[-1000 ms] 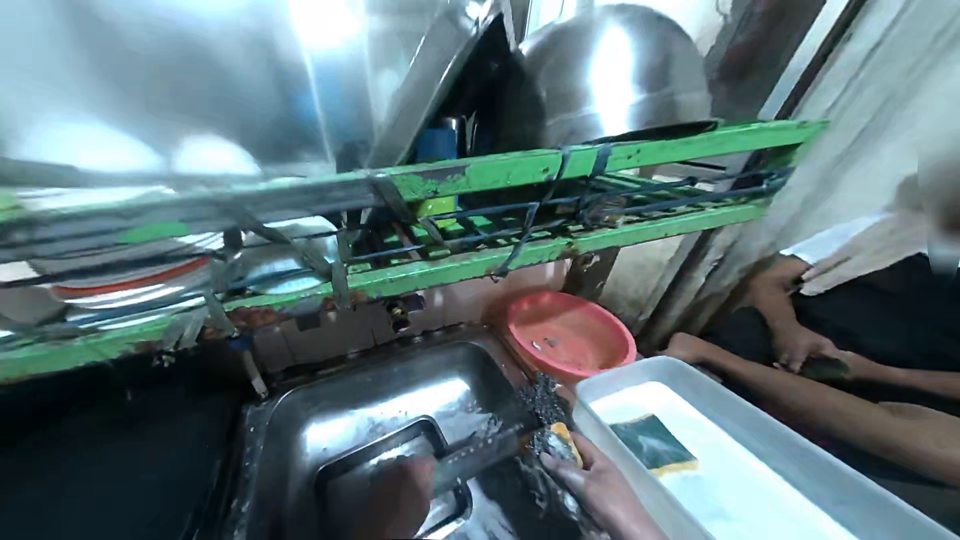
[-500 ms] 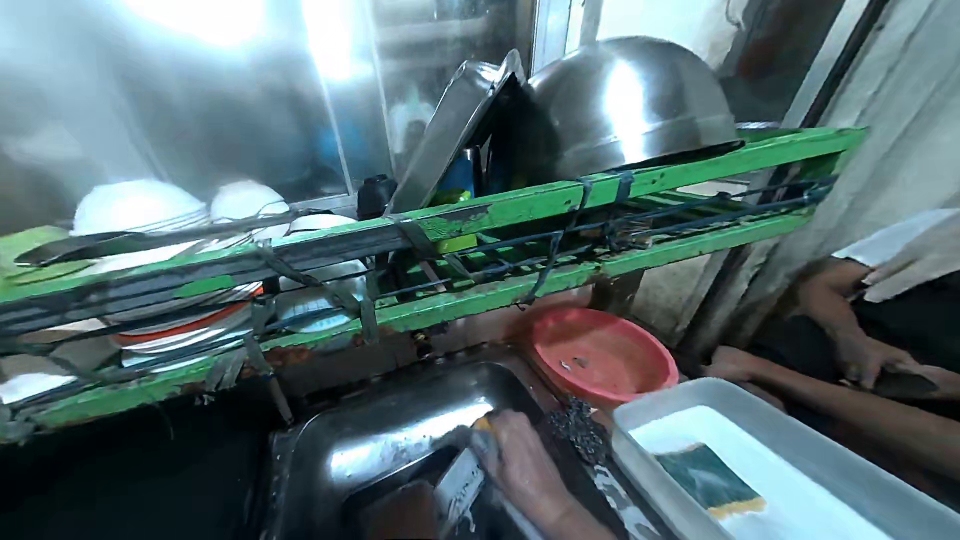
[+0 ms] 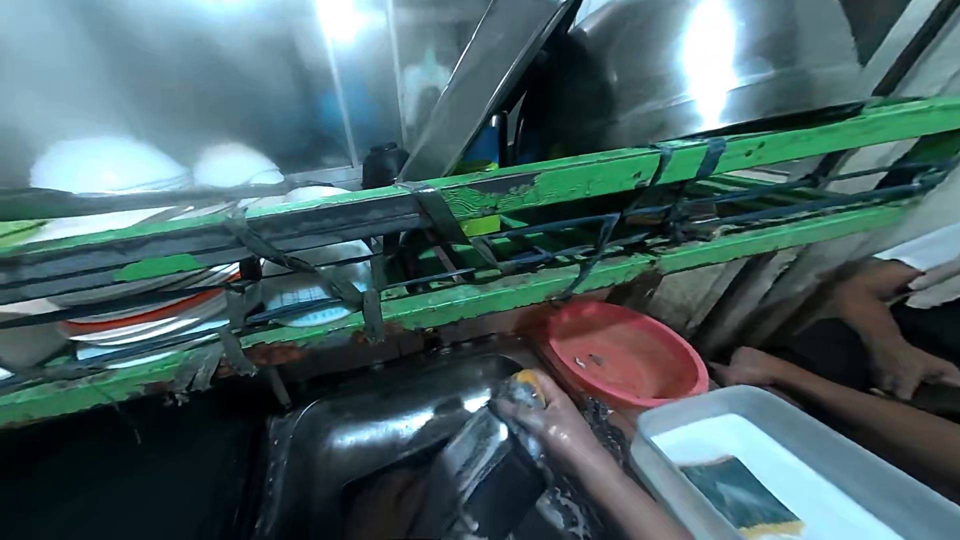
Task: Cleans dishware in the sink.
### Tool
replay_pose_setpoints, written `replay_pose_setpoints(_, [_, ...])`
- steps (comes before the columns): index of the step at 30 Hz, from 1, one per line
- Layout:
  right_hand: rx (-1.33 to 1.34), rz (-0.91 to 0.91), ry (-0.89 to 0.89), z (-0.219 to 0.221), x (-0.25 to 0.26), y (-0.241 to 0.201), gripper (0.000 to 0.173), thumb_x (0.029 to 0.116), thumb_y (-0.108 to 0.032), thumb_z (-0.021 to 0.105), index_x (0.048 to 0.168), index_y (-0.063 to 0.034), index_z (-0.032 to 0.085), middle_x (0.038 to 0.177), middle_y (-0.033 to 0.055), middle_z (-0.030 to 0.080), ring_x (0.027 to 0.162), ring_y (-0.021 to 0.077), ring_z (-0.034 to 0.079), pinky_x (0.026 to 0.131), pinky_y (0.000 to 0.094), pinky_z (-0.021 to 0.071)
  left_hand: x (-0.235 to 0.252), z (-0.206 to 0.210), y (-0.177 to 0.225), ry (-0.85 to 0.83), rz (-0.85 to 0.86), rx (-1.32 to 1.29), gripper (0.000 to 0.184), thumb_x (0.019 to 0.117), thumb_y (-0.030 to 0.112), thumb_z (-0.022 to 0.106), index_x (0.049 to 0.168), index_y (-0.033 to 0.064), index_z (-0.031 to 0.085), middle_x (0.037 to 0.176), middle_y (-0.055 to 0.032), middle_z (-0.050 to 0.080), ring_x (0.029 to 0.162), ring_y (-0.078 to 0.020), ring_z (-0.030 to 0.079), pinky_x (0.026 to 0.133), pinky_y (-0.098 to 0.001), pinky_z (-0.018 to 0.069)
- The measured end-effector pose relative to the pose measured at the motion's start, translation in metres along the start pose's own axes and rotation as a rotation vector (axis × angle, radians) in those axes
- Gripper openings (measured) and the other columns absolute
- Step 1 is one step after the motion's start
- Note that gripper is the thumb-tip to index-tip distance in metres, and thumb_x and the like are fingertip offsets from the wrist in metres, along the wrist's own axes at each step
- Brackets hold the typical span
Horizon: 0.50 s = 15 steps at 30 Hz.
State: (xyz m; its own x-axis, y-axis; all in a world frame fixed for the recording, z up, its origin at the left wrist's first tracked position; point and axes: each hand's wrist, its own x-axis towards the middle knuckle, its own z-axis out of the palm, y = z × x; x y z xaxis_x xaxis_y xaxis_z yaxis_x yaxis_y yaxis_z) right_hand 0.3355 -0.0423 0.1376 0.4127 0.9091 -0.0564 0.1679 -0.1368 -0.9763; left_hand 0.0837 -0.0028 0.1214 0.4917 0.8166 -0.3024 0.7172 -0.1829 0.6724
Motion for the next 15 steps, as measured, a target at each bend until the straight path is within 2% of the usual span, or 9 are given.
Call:
replay_pose_setpoints(2, [-0.179, -0.269, -0.117, 0.026, -0.023, -0.017, 0.045, 0.0859, -0.013, 0.077, 0.127, 0.0015, 0.063, 0.116, 0.016, 0.07, 0.107, 0.0219, 0.069, 0.097, 0.0408, 0.0555, -0.001, 0.005, 0.029, 0.153, 0.05, -0.133, 0.04, 0.1081, 0.026, 0.048, 0.124, -0.0053, 0.067, 0.118, -0.0256, 0.068, 0.115, -0.0371, 0.064, 0.103, -0.0571, 0.0457])
replay_pose_setpoints(4, [-0.238, -0.533, -0.127, 0.038, -0.031, -0.012, 0.043, 0.0843, -0.016, 0.076, 0.124, -0.0028, 0.069, 0.119, 0.0137, 0.072, 0.111, 0.0241, 0.069, 0.098, 0.0458, 0.0558, -0.006, 0.01, 0.051, 0.352, 0.11, -0.351, 0.029, 0.1045, 0.014, 0.051, 0.114, -0.007, 0.068, 0.104, -0.0194, 0.07, 0.1, -0.024, 0.066, 0.095, -0.0438, 0.0514])
replay_pose_setpoints(6, [-0.201, -0.528, -0.073, 0.026, -0.021, 0.001, 0.039, 0.0845, -0.019, 0.077, 0.12, -0.0027, 0.071, 0.117, 0.0109, 0.073, 0.11, 0.0168, 0.069, 0.099, 0.0365, 0.0564, -0.015, 0.009, 0.053, 0.457, 0.129, -0.505, 0.025, 0.1031, 0.012, 0.053, 0.109, -0.0072, 0.069, 0.092, -0.0113, 0.068, 0.084, -0.0122, 0.063, 0.082, -0.0334, 0.0528])
replay_pose_setpoints(8, [-0.219, -0.389, -0.005, 0.005, -0.006, 0.014, 0.039, 0.0849, -0.024, 0.077, 0.116, -0.0008, 0.072, 0.112, 0.0109, 0.073, 0.107, 0.013, 0.069, 0.098, 0.0318, 0.0552, -0.024, 0.005, 0.048, 0.507, 0.126, -0.566, 0.022, 0.102, 0.012, 0.056, 0.102, -0.0048, 0.069, 0.083, -0.0043, 0.064, 0.075, -0.005, 0.059, 0.073, -0.0268, 0.0518])
replay_pose_setpoints(10, [-0.293, -0.319, -0.005, -0.002, -0.004, 0.022, 0.042, 0.0867, -0.027, 0.076, 0.118, 0.0004, 0.071, 0.115, 0.0138, 0.073, 0.11, 0.0179, 0.068, 0.101, 0.037, 0.0535, -0.023, 0.01, 0.042, 0.513, 0.135, -0.52, 0.02, 0.1001, 0.012, 0.057, 0.098, -0.0036, 0.07, 0.08, -0.0039, 0.063, 0.073, -0.0066, 0.058, 0.072, -0.0287, 0.0511])
replay_pose_setpoints(11, [-0.318, -0.358, -0.019, 0.004, -0.01, 0.02, 0.042, 0.0871, -0.026, 0.075, 0.118, 0.001, 0.071, 0.118, 0.0153, 0.072, 0.113, 0.0217, 0.068, 0.102, 0.0407, 0.0531, -0.02, 0.015, 0.041, 0.502, 0.139, -0.475, 0.022, 0.0999, 0.013, 0.058, 0.098, -0.004, 0.071, 0.081, -0.0076, 0.066, 0.075, -0.0112, 0.061, 0.074, -0.0338, 0.0522])
replay_pose_setpoints(13, [-0.343, -0.608, -0.043, 0.027, -0.029, 0.013, 0.037, 0.0865, -0.024, 0.074, 0.115, -0.0001, 0.072, 0.118, 0.0161, 0.072, 0.114, 0.0266, 0.068, 0.1, 0.0455, 0.0545, -0.016, 0.025, 0.045, 0.433, 0.144, -0.435, 0.025, 0.1023, 0.012, 0.054, 0.108, -0.006, 0.07, 0.092, -0.0141, 0.069, 0.085, -0.017, 0.065, 0.083, -0.0383, 0.0536])
replay_pose_setpoints(15, [-0.374, -0.84, -0.012, 0.044, -0.036, 0.01, 0.035, 0.0885, -0.032, 0.07, 0.111, -0.0059, 0.073, 0.114, 0.0133, 0.074, 0.112, 0.0274, 0.069, 0.097, 0.0471, 0.0548, -0.017, 0.031, 0.046, 0.41, 0.156, -0.458, 0.027, 0.1022, 0.008, 0.051, 0.116, -0.0088, 0.068, 0.101, -0.0187, 0.071, 0.093, -0.0199, 0.068, 0.089, -0.0393, 0.0543])
